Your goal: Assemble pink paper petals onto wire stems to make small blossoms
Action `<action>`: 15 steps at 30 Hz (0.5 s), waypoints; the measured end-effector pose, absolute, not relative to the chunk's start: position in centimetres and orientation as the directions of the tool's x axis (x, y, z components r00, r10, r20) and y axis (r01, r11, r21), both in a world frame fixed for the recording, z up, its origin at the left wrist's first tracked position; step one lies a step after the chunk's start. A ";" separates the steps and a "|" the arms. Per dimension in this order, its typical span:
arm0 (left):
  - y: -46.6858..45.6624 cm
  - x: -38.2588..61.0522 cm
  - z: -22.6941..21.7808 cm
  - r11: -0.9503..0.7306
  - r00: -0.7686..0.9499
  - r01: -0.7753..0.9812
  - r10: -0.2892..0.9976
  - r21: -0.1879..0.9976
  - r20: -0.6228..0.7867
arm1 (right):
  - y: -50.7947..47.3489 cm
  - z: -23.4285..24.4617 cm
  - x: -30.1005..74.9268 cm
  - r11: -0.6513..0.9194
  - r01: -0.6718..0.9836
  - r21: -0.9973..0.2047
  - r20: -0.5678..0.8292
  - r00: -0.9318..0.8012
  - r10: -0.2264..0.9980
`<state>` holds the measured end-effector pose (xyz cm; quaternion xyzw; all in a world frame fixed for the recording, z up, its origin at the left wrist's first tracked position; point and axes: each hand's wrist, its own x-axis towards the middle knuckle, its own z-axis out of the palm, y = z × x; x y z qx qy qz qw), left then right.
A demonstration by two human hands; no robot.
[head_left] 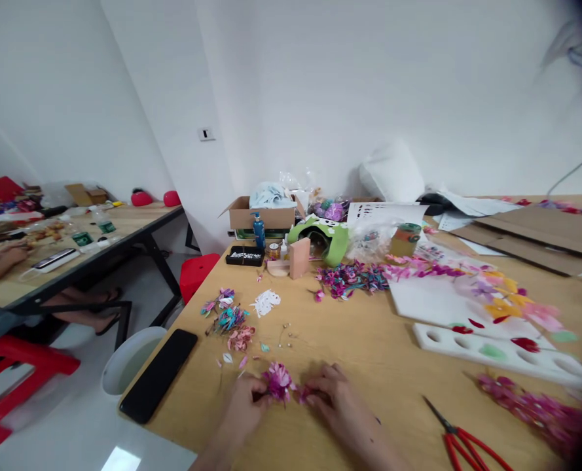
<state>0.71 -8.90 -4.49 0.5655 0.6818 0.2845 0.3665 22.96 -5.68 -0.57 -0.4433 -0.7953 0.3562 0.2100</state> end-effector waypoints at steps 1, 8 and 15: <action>-8.9 0.8 -4.4 0.212 -0.107 0.638 0.976 0.740 -0.187 | -5.8 -0.6 23.2 0.348 0.547 -0.762 0.027 -0.510 0.860; -10.0 1.7 -1.2 0.135 -0.044 0.818 0.984 0.559 -0.174 | -6.7 0.0 26.4 0.292 0.491 -0.821 0.104 -0.374 0.922; -12.0 -1.6 -1.5 0.115 -0.001 0.842 0.977 0.527 -0.212 | -4.7 6.0 29.2 0.375 0.540 -0.754 0.137 -0.429 0.893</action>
